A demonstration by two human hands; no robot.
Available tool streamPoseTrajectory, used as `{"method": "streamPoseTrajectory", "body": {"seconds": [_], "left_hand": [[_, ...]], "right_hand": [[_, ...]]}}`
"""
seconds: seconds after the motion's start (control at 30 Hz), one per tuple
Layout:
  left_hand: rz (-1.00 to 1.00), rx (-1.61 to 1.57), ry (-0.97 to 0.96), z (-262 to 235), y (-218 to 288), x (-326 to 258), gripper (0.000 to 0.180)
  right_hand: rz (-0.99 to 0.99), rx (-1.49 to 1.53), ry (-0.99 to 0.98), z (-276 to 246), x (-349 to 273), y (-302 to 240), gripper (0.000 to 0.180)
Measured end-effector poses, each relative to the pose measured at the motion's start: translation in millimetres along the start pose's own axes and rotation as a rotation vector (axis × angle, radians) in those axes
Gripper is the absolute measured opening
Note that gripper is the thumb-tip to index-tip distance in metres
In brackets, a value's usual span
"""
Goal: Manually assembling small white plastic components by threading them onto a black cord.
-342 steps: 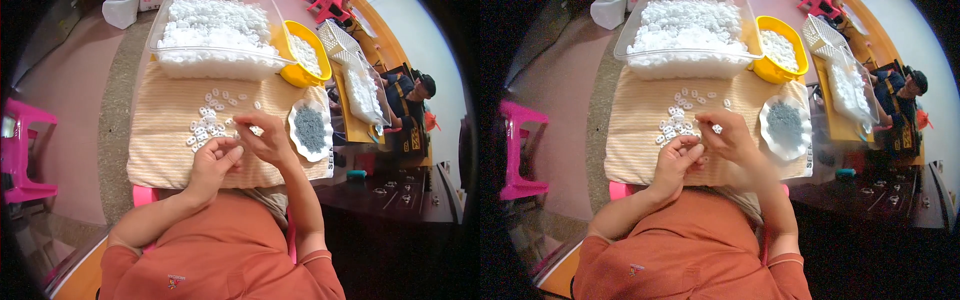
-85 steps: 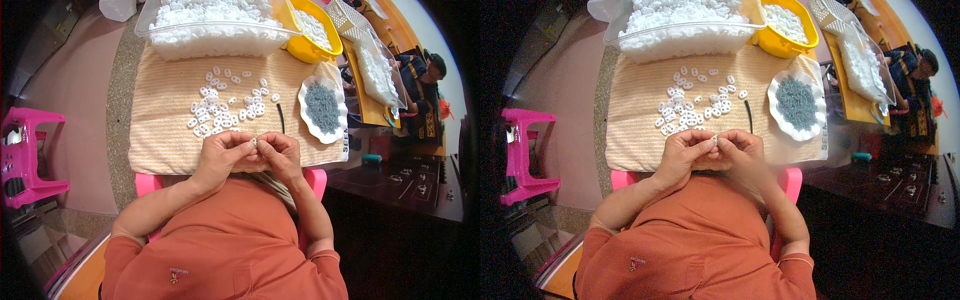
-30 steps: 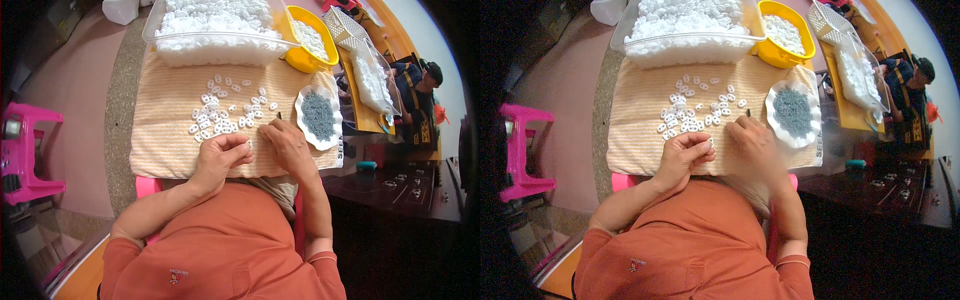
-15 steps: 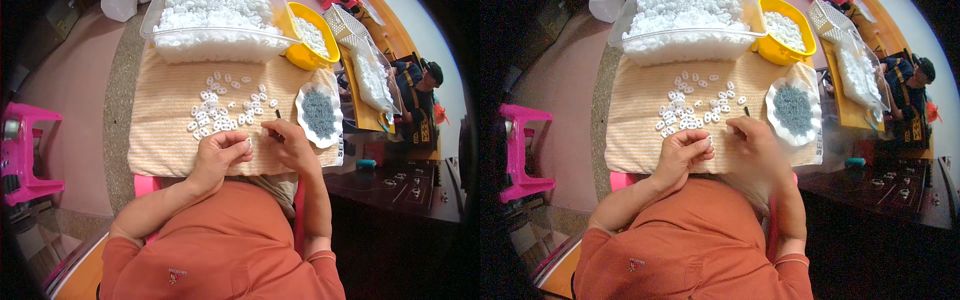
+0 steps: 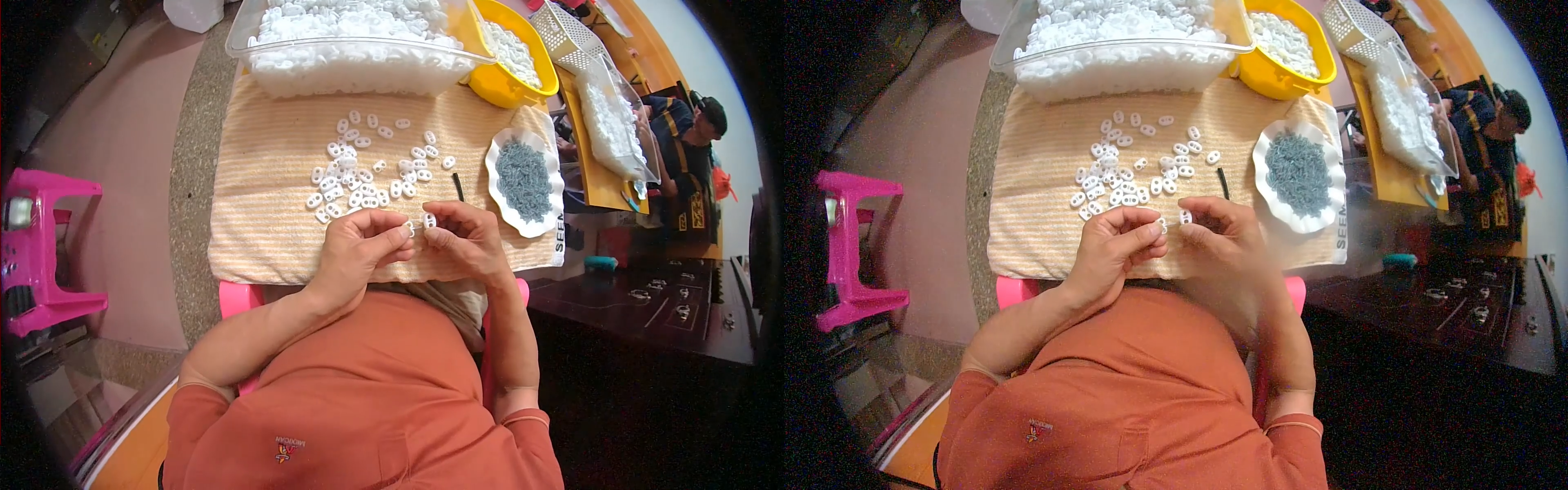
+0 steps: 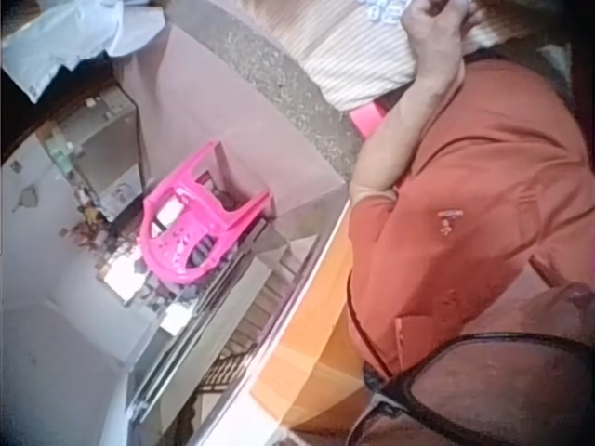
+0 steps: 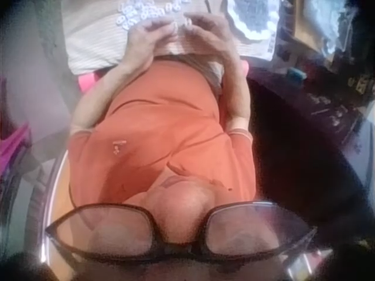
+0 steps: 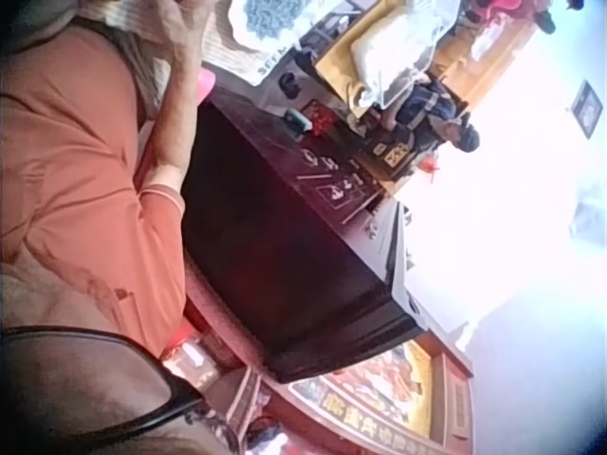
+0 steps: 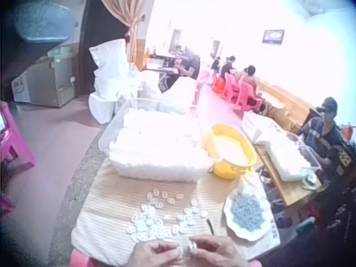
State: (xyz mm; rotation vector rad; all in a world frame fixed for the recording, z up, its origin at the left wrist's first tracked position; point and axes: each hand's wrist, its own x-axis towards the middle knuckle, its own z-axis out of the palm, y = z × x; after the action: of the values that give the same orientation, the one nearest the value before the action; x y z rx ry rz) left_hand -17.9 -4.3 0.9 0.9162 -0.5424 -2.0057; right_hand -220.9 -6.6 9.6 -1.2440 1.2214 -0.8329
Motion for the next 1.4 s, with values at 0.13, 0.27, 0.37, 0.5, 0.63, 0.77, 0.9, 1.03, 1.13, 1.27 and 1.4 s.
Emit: {"method": "streamPoseTrajectory", "body": {"seconds": [0.13,0.27,0.37,0.5,0.63,0.77,0.9,1.03,1.13,1.27,1.4], "left_hand": [[-0.011,0.004,-0.008,-0.5,-0.1,0.6,0.015],[-0.022,0.003,-0.007,0.2,0.3,0.4,0.015],[-0.020,-0.003,-0.010,-0.1,-0.4,0.8,0.015],[-0.018,0.005,-0.016,-0.4,-0.4,0.7,0.015],[-0.016,0.015,-0.019,-0.1,-0.5,0.9,0.016],[-0.014,0.003,-0.026,-2.0,-2.4,1.8,0.016],[-0.017,0.008,-0.031,-3.2,-3.0,2.0,0.015],[-0.024,0.012,-0.028,-2.9,-3.0,1.7,0.017],[-0.023,0.007,-0.024,-2.1,-2.6,1.4,0.017],[-0.021,0.014,-0.027,-2.3,-2.3,1.4,0.017],[-0.021,0.013,-0.022,-1.0,-1.8,1.6,0.015]], "right_hand": [[-0.013,0.089,-0.014,3.0,-0.6,-0.6,0.031],[-0.033,0.207,-0.019,6.3,-1.7,1.3,0.030],[-0.035,0.197,-0.025,5.2,-2.0,2.7,0.030],[-0.029,0.237,-0.025,5.8,-2.2,5.5,0.031],[-0.021,0.243,-0.033,5.8,-2.4,6.2,0.030],[-0.025,0.255,-0.039,5.5,-2.6,6.4,0.031],[-0.019,0.287,-0.026,7.1,-3.3,4.6,0.031],[-0.037,0.276,-0.027,7.2,-3.5,4.3,0.031],[-0.031,0.282,-0.027,7.6,-3.9,3.3,0.031],[-0.032,0.287,-0.036,6.5,-4.6,3.0,0.031],[-0.036,0.249,-0.032,6.0,-4.6,4.2,0.031]]}}
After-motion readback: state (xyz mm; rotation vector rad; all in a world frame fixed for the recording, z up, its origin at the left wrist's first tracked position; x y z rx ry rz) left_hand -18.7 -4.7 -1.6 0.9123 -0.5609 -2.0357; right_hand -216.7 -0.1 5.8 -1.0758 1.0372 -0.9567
